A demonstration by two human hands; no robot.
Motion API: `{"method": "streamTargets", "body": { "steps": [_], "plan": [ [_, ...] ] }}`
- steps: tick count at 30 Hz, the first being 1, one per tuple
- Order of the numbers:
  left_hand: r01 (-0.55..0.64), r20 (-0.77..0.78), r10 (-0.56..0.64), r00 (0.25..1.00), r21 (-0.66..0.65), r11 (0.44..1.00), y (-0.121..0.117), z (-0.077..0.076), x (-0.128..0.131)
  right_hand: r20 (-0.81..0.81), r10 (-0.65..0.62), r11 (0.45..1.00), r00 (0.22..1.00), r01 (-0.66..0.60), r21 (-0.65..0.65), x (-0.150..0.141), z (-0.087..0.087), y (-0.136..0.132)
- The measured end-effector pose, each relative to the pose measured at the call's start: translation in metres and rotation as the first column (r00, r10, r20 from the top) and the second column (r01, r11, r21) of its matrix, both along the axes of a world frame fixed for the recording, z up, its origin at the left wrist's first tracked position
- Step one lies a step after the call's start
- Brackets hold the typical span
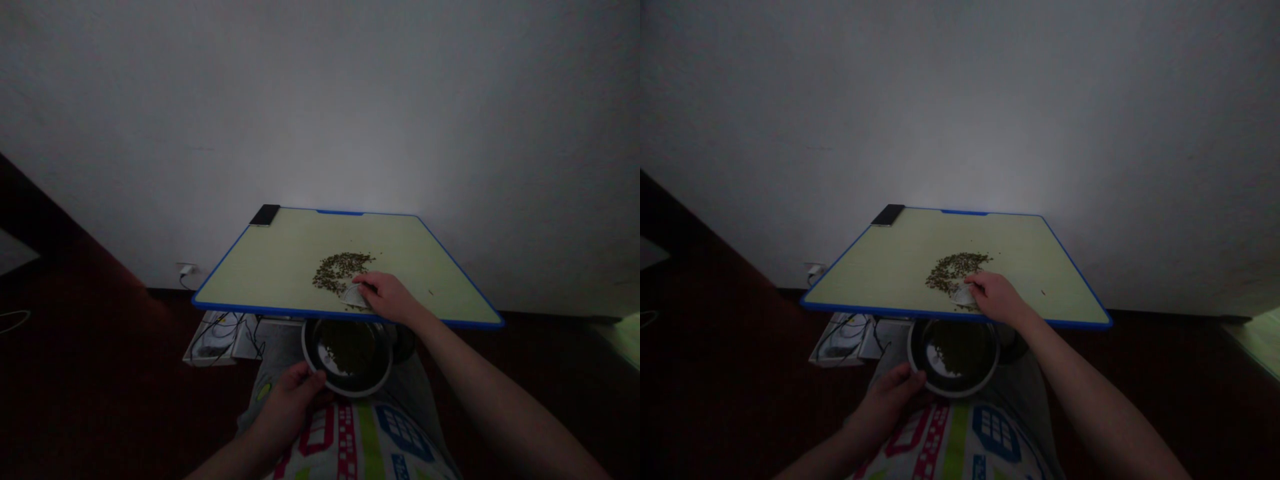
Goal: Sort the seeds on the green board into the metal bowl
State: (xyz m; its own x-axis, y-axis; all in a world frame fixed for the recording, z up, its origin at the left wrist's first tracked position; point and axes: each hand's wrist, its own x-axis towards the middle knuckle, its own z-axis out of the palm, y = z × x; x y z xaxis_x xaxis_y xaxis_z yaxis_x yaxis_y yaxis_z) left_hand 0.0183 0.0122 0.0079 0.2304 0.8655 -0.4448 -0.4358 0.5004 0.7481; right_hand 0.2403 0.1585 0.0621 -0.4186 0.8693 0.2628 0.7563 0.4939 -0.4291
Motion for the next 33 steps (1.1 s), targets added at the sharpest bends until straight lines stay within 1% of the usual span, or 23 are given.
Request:
{"method": "streamTargets", "body": {
  "steps": [3,7,13,17,26,33],
  "plan": [
    [0.007,0.033,-0.008,0.999,0.026,1.000,0.000,-0.002,0.000,0.003,0.006,1.000,1.000,-0.006,-0.001,-0.001,0.000,-0.002],
    [-0.006,0.022,0.006,1.000,0.011,1.000,0.001,-0.003,0.000,0.001,0.002,1.000,1.000,-0.002,-0.008,0.001,0.002,-0.003],
    [-0.006,0.004,0.006,1.000,-0.013,1.000,0.000,0.002,0.000,0.032,-0.101,0.995,0.994,0.102,-0.025,0.012,0.006,-0.009],
    [-0.008,0.003,0.008,1.000,-0.020,1.000,0.000,0.002,0.001,0.051,-0.127,0.991,0.991,0.129,-0.030,0.015,0.006,-0.013],
    [0.001,-0.013,-0.001,1.000,-0.020,1.000,0.000,0.000,-0.001,0.021,-0.057,0.998,0.998,0.057,-0.020,0.000,0.004,-0.017],
    [0.018,-0.015,-0.018,1.000,0.004,1.000,0.000,0.005,0.001,-0.007,-0.005,0.999,1.000,0.005,-0.046,-0.003,0.006,-0.020]
  ]
}}
